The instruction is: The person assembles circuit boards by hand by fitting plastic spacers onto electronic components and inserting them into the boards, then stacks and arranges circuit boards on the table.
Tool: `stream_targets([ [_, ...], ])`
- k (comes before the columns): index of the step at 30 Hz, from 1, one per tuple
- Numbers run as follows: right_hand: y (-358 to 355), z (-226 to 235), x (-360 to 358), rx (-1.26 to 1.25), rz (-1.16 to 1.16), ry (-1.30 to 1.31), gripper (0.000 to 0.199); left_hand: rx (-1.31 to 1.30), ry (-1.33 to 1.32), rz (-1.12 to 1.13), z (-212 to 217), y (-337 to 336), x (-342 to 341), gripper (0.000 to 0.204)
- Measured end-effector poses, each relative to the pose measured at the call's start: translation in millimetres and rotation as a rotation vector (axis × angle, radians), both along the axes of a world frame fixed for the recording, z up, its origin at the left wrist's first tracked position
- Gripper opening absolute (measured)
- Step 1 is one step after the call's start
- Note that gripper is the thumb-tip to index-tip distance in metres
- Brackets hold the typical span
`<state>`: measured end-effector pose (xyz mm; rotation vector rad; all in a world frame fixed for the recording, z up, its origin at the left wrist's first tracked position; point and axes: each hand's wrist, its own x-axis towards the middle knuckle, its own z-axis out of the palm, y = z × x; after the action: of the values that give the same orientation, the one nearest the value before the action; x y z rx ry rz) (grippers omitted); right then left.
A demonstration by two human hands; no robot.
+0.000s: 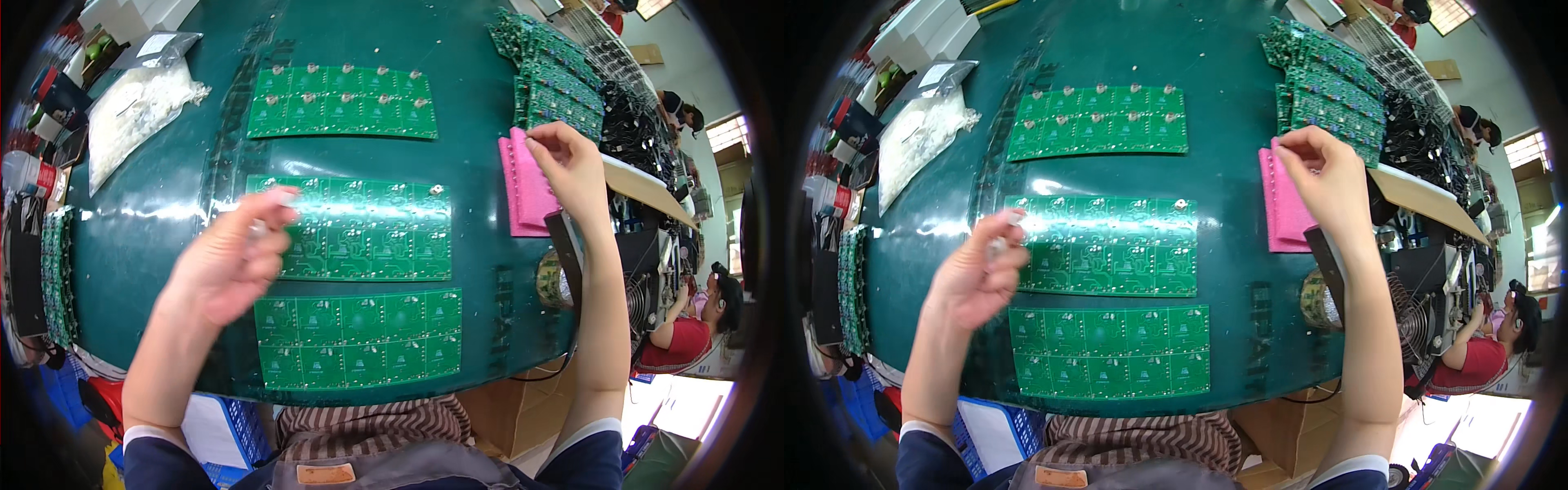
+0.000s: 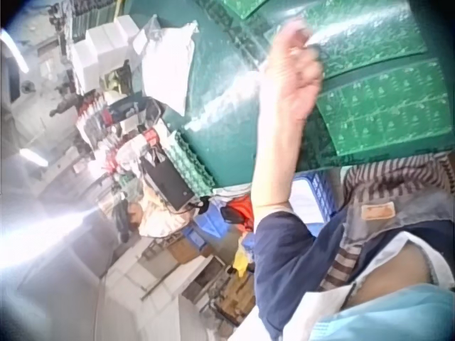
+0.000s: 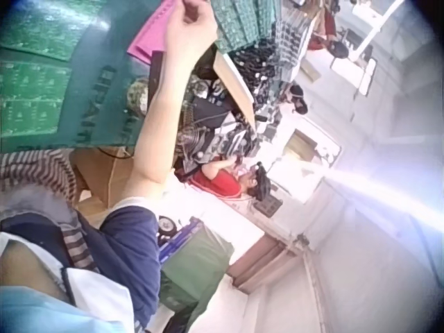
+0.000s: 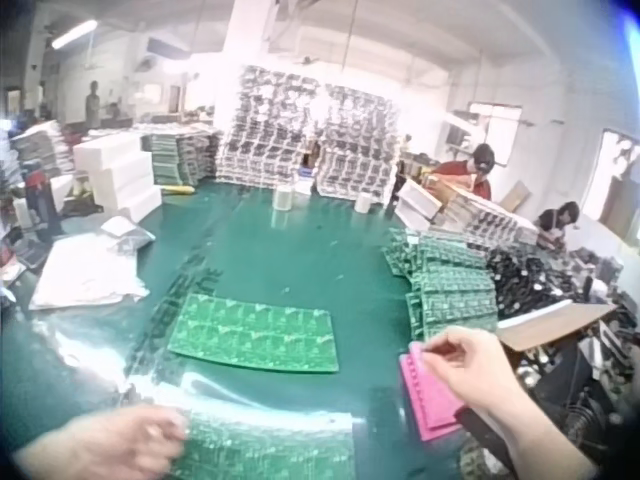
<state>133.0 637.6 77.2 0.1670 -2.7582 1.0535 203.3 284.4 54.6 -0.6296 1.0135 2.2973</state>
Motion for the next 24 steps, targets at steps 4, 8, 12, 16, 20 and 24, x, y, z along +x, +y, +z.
stream_targets([
  [4,-99.2,13.2,67.4,-0.739,0.206,-0.332,0.011,0.069,-0.016,-0.177,5.1,30.2,20.3,0.019],
  [8,-118.4,-4.3,103.2,-0.918,0.32,-0.255,0.014,0.137,0.009,-0.222,-0.1,49.2,28.6,0.023],
  [12,-118.5,-20.5,106.1,-0.943,0.282,-0.27,0.013,0.125,0.034,-0.246,-7.0,48.8,32.8,0.027],
  [16,-121.2,-23.5,105.0,-1.0,0.257,-0.325,0.012,0.111,0.031,-0.258,-11.4,48.9,34.6,0.027],
  [20,-121.8,-25.7,104.1,-0.94,0.29,-0.284,0.012,0.13,0.03,-0.241,-15.0,46.9,33.6,0.027],
  [24,-123.6,-23.5,104.3,-0.829,0.316,-0.214,0.013,0.108,0.017,-0.214,-13.0,45.6,32.0,0.026],
])
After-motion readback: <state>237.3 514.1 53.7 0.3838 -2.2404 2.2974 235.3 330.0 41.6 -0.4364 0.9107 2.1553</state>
